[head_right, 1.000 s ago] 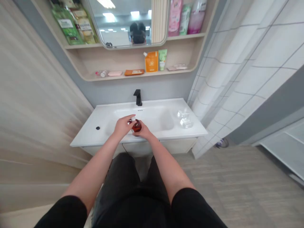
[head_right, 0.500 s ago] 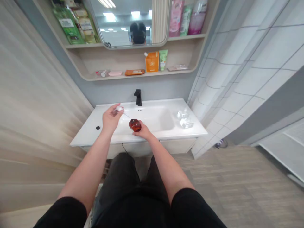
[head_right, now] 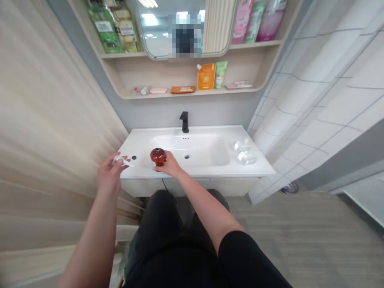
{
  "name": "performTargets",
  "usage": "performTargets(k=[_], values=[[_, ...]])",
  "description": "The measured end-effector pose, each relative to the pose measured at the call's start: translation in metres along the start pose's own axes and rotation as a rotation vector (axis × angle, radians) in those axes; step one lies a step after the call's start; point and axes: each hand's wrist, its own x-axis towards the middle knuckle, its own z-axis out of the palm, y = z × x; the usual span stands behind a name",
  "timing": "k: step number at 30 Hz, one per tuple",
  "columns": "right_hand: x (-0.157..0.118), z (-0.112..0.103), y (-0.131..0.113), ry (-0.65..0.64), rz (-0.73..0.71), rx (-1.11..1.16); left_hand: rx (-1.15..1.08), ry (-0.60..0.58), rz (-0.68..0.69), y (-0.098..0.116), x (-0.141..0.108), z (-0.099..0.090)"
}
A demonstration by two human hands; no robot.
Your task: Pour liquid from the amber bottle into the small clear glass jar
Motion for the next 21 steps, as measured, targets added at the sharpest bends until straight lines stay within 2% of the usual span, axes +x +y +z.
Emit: performTargets(k=[3, 5, 9, 12, 15, 17, 19, 21], values=[[0.027, 0.054, -0.011, -0.069, -0.035, -0.085, 0.014, 0.133, -0.020, -0.006, 0.000, -0.043], [0.044, 0.092, -0.015, -0.092, -0.012, -0.113, 0.027, 0.178, 0.009, -0.002, 0.005, -0.063], [0.067, 0.157, -0.012, -0.059, 0.056, -0.149, 0.062, 0.181, 0.077, 0.012, 0.017, -0.081], [0.075, 0.186, -0.011, -0.031, 0.041, -0.204, 0.067, 0.174, 0.098, 0.019, 0.021, -0.086], [0.071, 0.193, -0.018, 0.019, 0.055, -0.259, 0.060, 0.171, 0.102, 0.021, 0.020, -0.085], [0.057, 0.182, -0.026, 0.083, 0.034, -0.269, 0.050, 0.169, 0.094, 0.020, 0.016, -0.079], [0.034, 0.155, -0.031, 0.140, -0.037, -0.250, 0.040, 0.155, 0.079, 0.016, 0.011, -0.066], [0.001, 0.112, -0.030, 0.152, -0.132, -0.230, 0.021, 0.107, 0.050, 0.009, 0.004, -0.047]])
